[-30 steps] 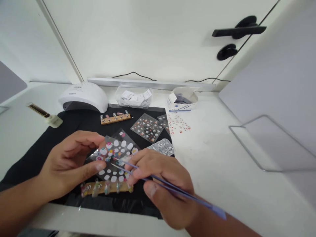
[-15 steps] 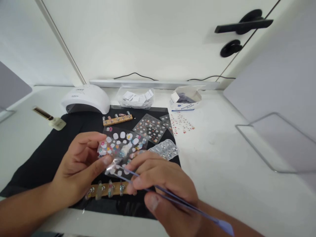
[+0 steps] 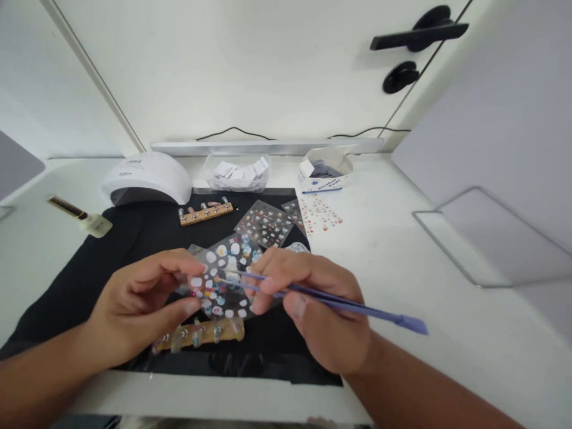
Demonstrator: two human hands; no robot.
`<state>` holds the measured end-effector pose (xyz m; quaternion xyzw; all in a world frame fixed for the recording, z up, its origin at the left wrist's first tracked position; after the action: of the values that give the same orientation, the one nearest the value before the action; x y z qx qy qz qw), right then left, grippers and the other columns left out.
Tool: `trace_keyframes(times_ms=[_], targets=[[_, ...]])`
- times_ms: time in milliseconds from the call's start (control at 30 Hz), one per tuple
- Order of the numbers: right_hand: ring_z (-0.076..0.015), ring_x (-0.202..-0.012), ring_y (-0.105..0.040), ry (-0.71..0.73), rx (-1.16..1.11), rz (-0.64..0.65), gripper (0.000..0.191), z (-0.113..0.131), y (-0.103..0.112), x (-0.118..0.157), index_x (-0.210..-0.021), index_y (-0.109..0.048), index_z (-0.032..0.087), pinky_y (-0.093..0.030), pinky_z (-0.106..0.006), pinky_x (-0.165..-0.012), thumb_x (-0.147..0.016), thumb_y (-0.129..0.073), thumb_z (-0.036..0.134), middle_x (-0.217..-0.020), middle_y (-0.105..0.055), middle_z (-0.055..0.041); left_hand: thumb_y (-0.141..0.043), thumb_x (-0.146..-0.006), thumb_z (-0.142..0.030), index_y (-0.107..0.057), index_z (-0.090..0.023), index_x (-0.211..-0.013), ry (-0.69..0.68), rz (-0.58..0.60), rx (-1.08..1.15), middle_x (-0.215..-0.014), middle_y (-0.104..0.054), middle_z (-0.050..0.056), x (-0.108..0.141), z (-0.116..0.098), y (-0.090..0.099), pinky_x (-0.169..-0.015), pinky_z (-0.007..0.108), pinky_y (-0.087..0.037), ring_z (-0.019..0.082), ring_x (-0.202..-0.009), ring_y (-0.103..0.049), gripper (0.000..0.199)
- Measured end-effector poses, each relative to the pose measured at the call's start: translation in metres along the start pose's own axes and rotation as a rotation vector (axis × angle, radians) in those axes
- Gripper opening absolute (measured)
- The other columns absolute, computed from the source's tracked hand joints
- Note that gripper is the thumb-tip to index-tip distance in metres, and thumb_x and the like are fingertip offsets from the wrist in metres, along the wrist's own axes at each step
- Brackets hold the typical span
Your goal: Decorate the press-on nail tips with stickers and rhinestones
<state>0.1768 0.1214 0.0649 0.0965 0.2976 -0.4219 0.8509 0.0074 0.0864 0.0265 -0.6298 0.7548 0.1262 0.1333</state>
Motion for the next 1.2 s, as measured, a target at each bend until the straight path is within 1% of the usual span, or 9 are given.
trace_keyframes(times_ms=[100,233,333,433,533,667,800,1067,1200], targets=[[-0.0216,-0.079,-0.066,0.021,0.017,-0.011,0.021,0.001,-0.001,0.001,-0.105,-0.076,0.024,-0.056,-0.038,-0.073,-0.095,-0.059,0.033,-0.069,-0.071,-0.0043,-0.074,-0.081,-0.003,-0.072,-0.032,-0.111,0.035,-0.08,0.02,-0.09,-0.068,-0.003,0.001,0.005,0.001,-0.078,0.011,-0.055,0.006,-0.08,-0.066,0.042],[-0.0213,-0.081,-0.065,0.041,0.047,0.047,0.024,0.0,-0.01,0.007,-0.11,-0.074,0.024,-0.055,-0.04,-0.077,-0.096,-0.057,0.03,-0.074,-0.072,-0.0048,-0.074,-0.08,-0.003,-0.074,-0.031,-0.108,0.027,-0.097,0.033,-0.089,-0.067,-0.004,0.0,0.004,0.003,-0.076,0.011,-0.055,0.006,-0.079,-0.065,0.039],[-0.0205,-0.083,-0.066,0.071,0.08,0.076,0.025,-0.001,-0.014,0.011,-0.114,-0.073,0.022,-0.054,-0.04,-0.081,-0.096,-0.056,0.027,-0.078,-0.073,-0.005,-0.075,-0.079,-0.002,-0.072,-0.032,-0.114,0.013,-0.058,0.044,-0.094,-0.067,-0.003,0.001,0.002,0.004,-0.081,0.012,-0.054,0.007,-0.084,-0.064,0.046],[-0.0208,-0.086,-0.067,0.074,0.113,0.082,0.026,-0.001,-0.014,0.011,-0.115,-0.073,0.023,-0.054,-0.041,-0.083,-0.096,-0.056,0.026,-0.079,-0.072,-0.0048,-0.075,-0.079,0.0,-0.069,-0.034,-0.122,0.007,0.032,0.073,-0.104,-0.068,-0.001,0.004,0.002,-0.001,-0.089,0.016,-0.054,0.009,-0.092,-0.066,0.055],[-0.0204,-0.082,-0.067,0.062,0.136,0.093,0.023,0.003,-0.014,0.007,-0.112,-0.073,0.022,-0.055,-0.041,-0.082,-0.095,-0.057,0.028,-0.078,-0.073,-0.0046,-0.073,-0.081,0.0,-0.069,-0.034,-0.124,0.006,0.069,0.093,-0.105,-0.07,0.0,0.006,0.001,-0.003,-0.09,0.018,-0.055,0.01,-0.094,-0.067,0.055],[-0.0181,-0.076,-0.068,0.04,0.168,0.17,0.02,0.008,-0.02,0.003,-0.105,-0.073,0.021,-0.058,-0.038,-0.08,-0.096,-0.057,0.027,-0.075,-0.074,-0.0044,-0.076,-0.08,-0.002,-0.073,-0.032,-0.12,-0.022,0.03,0.002,-0.098,-0.071,0.0,0.005,-0.005,0.001,-0.083,0.018,-0.055,0.011,-0.089,-0.067,0.05],[-0.0183,-0.077,-0.069,0.028,0.168,0.217,0.02,0.009,-0.024,0.001,-0.107,-0.072,0.02,-0.06,-0.038,-0.078,-0.097,-0.056,0.025,-0.077,-0.075,-0.0056,-0.076,-0.08,-0.003,-0.074,-0.033,-0.117,-0.059,0.037,-0.076,-0.091,-0.072,0.001,0.002,-0.013,0.0,-0.077,0.022,-0.056,0.013,-0.082,-0.066,0.047],[-0.0187,-0.074,-0.068,0.02,0.161,0.231,0.021,0.003,-0.023,0.003,-0.109,-0.073,0.022,-0.059,-0.037,-0.072,-0.097,-0.056,0.025,-0.077,-0.075,-0.006,-0.074,-0.082,-0.004,-0.077,-0.033,-0.112,-0.053,0.026,-0.115,-0.085,-0.074,0.002,0.0,-0.015,-0.001,-0.071,0.024,-0.056,0.014,-0.076,-0.067,0.042],[-0.0184,-0.072,-0.066,-0.005,0.113,0.165,0.021,-0.001,-0.018,0.003,-0.109,-0.074,0.022,-0.057,-0.038,-0.07,-0.097,-0.057,0.028,-0.077,-0.074,-0.0052,-0.075,-0.081,-0.004,-0.079,-0.032,-0.106,-0.036,-0.032,-0.132,-0.086,-0.074,0.001,-0.001,-0.013,0.006,-0.072,0.023,-0.058,0.014,-0.079,-0.068,0.037]])
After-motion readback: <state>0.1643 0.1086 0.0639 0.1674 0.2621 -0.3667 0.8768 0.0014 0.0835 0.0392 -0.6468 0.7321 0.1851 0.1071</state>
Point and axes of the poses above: each hand's wrist, its own x-axis away from the middle knuckle, its own y-axis out of the back of the hand, z = x × y, the point moved 9 cm from there along -x, towards the middle knuckle
